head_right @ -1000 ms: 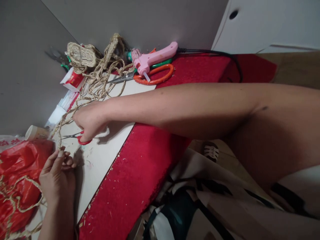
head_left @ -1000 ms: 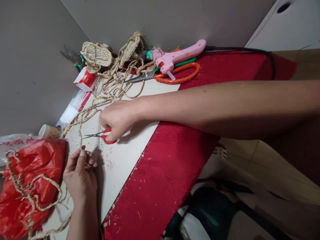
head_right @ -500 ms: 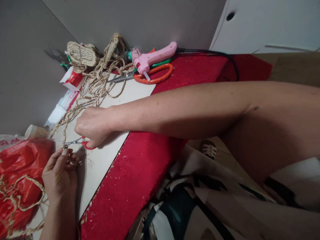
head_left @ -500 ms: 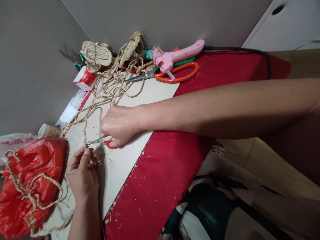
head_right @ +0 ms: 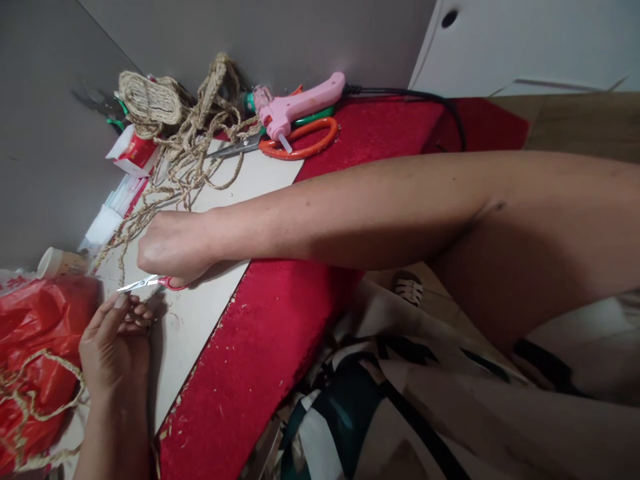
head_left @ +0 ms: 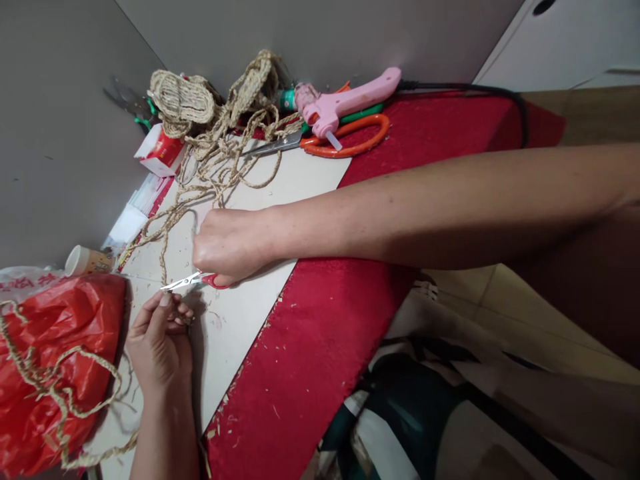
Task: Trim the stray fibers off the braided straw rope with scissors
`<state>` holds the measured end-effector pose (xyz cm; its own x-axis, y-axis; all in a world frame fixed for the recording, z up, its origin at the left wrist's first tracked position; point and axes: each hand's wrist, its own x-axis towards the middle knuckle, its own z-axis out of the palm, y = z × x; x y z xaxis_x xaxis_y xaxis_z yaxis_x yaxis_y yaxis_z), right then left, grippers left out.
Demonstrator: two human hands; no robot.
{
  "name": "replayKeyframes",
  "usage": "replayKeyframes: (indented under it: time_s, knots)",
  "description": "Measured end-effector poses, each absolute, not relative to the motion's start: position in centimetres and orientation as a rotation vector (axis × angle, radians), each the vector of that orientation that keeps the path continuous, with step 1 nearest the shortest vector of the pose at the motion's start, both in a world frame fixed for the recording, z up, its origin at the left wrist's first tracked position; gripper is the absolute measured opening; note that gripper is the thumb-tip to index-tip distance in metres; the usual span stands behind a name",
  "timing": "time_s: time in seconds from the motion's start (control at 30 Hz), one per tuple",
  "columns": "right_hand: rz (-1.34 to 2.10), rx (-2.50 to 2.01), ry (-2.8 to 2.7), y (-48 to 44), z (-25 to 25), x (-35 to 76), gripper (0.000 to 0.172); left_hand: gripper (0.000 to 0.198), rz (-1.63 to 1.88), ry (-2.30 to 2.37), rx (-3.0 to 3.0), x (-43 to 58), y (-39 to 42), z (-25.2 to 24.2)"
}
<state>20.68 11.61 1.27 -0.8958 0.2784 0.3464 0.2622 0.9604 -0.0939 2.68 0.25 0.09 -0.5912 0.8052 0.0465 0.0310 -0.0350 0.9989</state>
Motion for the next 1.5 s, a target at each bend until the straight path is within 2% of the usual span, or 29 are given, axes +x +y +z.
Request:
replayKeyframes:
  time_s: [0.43, 1.07, 1.3, 1.5]
  knots:
    - [0.079, -0.415, -2.714, 11.3, 1.3, 20.7, 0.032, 0.023, 1.630, 1.668, 0.918, 3.0, 0.3, 0.1]
    - [0.087, -0.365, -2.725, 11.7, 1.3, 20.5, 0.021, 0.017, 1.584, 1.691, 0.898, 2.8, 0.2, 0.2]
    - [-0.034, -0.409, -2.642, 12.1, 0.5, 20.2, 0.032, 0.021, 1.599, 1.662, 0.886, 2.8, 0.3, 0.3]
    - [0.084, -0.518, -2.710, 11.9, 1.7, 21.1, 0.029, 0.027, 1.622, 1.675, 0.866, 2.8, 0.4, 0.4]
